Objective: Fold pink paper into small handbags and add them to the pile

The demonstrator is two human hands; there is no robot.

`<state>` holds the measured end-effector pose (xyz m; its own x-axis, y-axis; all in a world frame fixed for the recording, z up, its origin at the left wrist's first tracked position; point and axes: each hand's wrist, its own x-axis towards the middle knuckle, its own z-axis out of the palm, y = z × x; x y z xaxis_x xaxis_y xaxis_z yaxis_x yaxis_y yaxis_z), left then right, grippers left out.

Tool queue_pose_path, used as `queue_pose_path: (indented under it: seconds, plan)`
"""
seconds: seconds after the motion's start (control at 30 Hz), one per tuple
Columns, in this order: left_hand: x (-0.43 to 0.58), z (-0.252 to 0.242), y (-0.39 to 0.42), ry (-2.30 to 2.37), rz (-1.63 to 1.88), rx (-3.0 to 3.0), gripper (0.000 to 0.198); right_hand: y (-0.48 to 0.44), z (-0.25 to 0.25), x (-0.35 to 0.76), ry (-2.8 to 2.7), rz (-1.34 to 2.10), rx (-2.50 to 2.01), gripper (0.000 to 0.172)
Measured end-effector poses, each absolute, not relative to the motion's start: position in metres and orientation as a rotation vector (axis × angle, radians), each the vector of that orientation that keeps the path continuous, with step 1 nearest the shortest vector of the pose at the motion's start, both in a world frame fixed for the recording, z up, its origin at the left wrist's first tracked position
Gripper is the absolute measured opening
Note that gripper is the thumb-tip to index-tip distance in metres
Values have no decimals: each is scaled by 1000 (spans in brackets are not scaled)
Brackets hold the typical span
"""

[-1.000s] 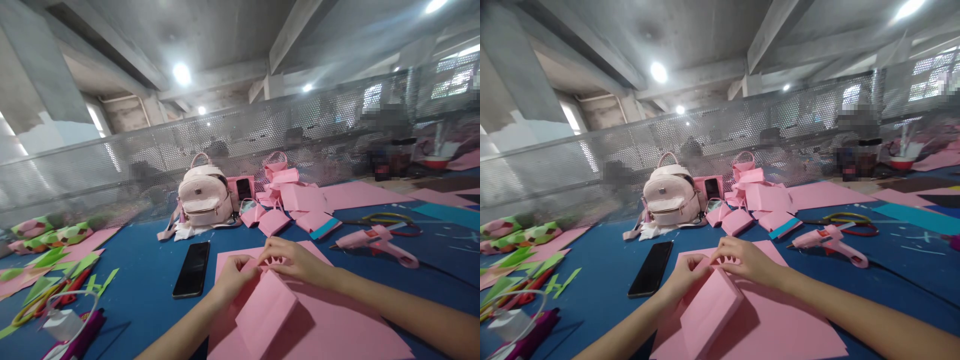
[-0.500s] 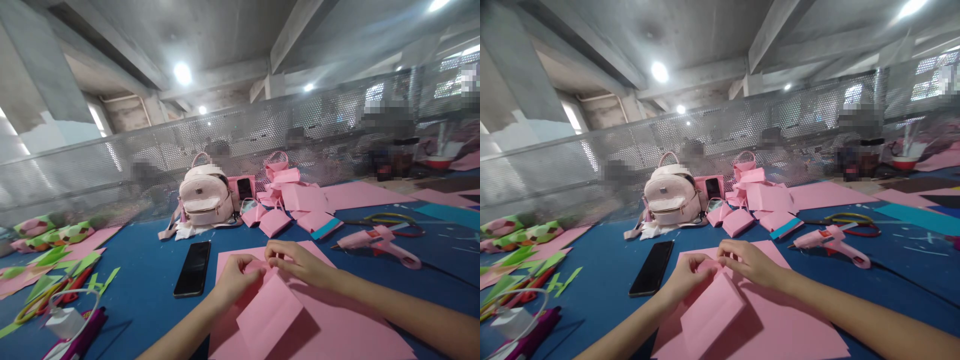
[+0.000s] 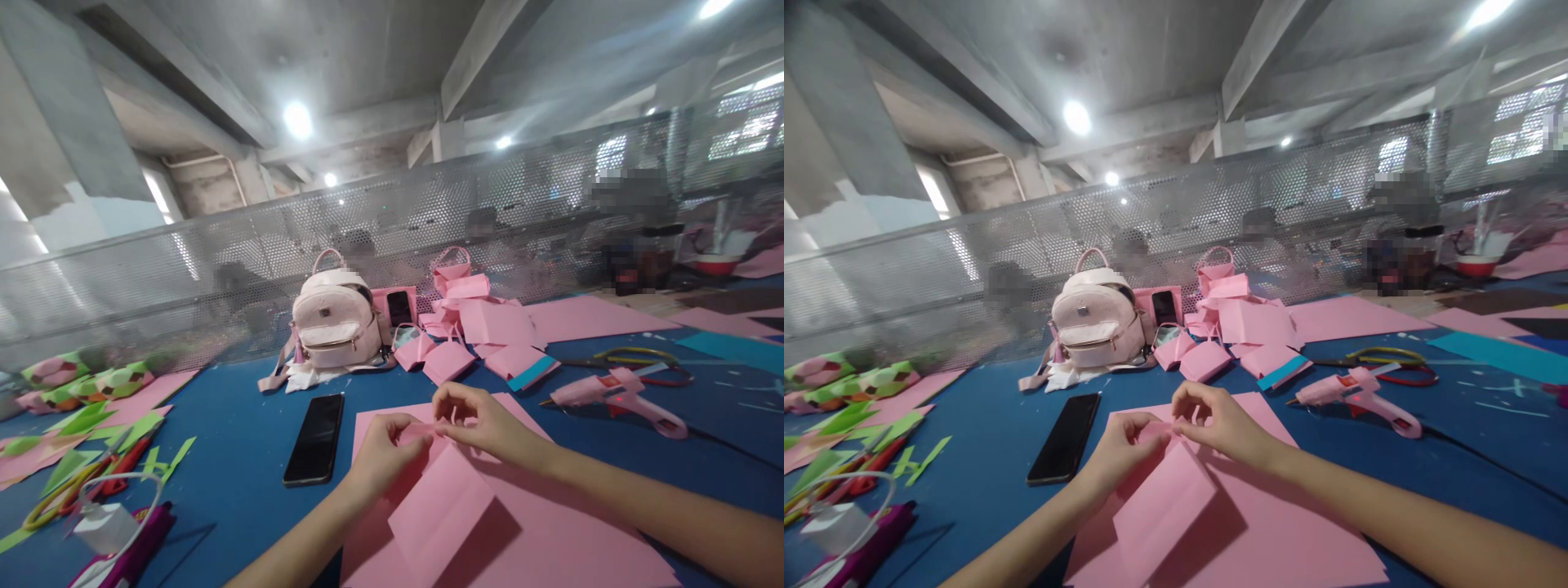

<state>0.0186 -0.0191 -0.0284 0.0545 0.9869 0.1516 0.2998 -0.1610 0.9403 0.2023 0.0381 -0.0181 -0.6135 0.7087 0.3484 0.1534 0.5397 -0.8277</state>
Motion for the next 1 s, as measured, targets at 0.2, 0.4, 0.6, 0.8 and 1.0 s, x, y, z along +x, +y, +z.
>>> queue_pose_path:
  seconds: [0.2,0.4,0.6,0.8,1.0]
  plan:
    - [19,-28,-19,1343,1172,1569,21,33,-15,201,-2033,984,-762,8]
    - [18,-29,-17,1351,1190,1567,18,37,-16,203,-2048,996,-720,5]
    - [16,-29,-15,1330,1202,1565,19,36,-8,206,-2033,932,-752,7]
    - [12,-32,-12,1334,1222,1555,17,18,12,232,-2064,844,-765,18]
    - [10,-35,-8,1339,1224,1502,16,-7,5,317,-2075,443,-1003,46]
